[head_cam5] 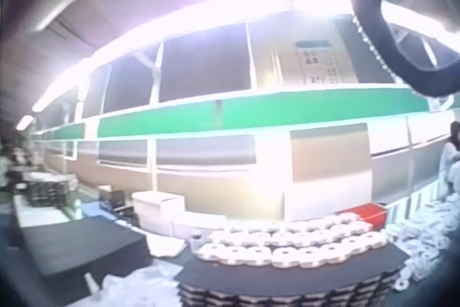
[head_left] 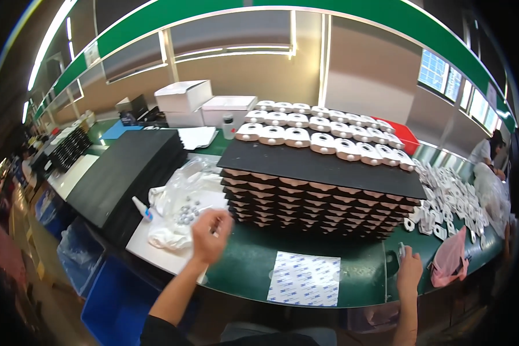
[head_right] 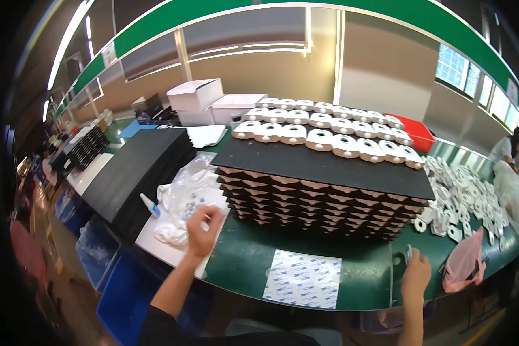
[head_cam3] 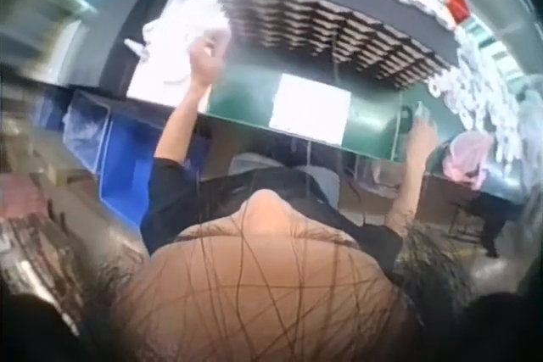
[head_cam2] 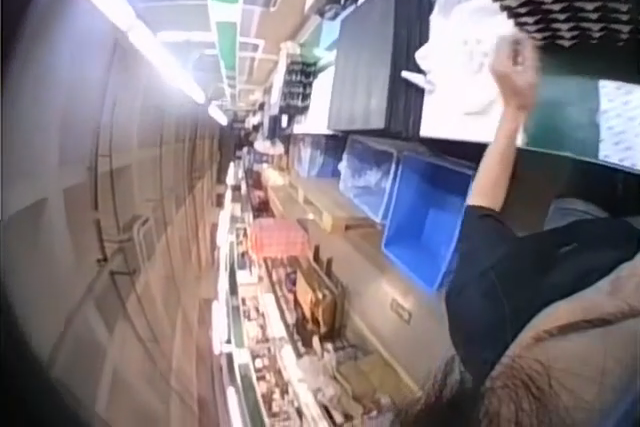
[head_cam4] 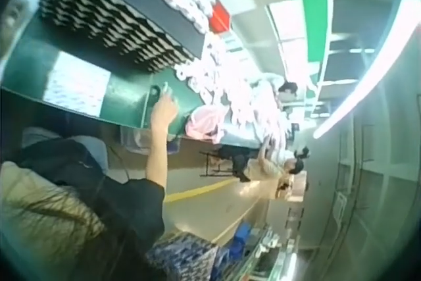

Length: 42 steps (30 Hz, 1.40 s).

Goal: Assembling small plastic light fixture components on an industrial assembly line.

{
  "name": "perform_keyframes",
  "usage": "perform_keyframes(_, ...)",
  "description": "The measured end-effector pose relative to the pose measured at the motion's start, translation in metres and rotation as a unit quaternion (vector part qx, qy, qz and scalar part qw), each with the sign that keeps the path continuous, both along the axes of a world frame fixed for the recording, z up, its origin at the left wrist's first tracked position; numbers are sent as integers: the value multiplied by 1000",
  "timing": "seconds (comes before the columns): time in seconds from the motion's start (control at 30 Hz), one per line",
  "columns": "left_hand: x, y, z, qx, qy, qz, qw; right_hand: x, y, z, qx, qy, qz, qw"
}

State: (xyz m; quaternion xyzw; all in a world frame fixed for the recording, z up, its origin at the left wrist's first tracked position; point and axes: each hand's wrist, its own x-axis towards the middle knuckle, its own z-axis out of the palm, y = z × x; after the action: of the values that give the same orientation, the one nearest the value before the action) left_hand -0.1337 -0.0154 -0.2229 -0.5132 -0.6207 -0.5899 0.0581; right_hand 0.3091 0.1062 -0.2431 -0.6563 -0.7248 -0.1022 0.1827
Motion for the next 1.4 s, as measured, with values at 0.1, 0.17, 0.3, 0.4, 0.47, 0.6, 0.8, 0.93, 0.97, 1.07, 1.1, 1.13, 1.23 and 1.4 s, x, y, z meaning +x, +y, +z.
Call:
perform_keyframes(0.1,-82,-6,-1,4,173,255,951,-15,4,-9,15,116,67,991)
perform_keyframes(0.17,-112,-20,0,-11,240,322,916,-23,9,-23,14,295,129,946)
perform_keyframes(0.3,-123,-12,-24,-146,171,145,964,-29,17,-53,56,396,158,903)
perform_keyframes(0.4,-118,5,-40,-207,189,112,953,-26,15,-55,46,406,155,899)
perform_keyframes(0.47,-127,21,-54,-312,285,185,887,-23,23,-62,60,470,189,860)
perform_keyframes(0.6,-134,38,-62,-431,224,237,841,-18,24,-66,-1,503,180,845)
perform_keyframes(0.8,-135,41,-75,-396,242,244,851,-20,23,-64,15,500,189,845)
perform_keyframes(0.93,-131,39,-54,-360,320,239,843,-18,23,-66,-4,509,174,843)
perform_keyframes(0.97,-129,38,-45,-332,328,254,847,-18,22,-65,-3,509,169,844)
perform_keyframes(1.07,-105,33,-4,-233,190,252,920,-15,20,-60,61,397,106,910)
perform_keyframes(1.1,-108,27,2,-169,136,225,950,-17,19,-57,56,401,116,907)
perform_keyframes(1.13,-106,31,6,-67,29,94,993,-16,18,-59,53,401,118,907)
perform_keyframes(1.23,-38,5,31,-77,-416,-162,891,-37,5,-52,-49,525,154,835)
perform_keyframes(1.4,47,15,3,-261,-553,-400,683,-98,-29,-30,-260,616,298,681)
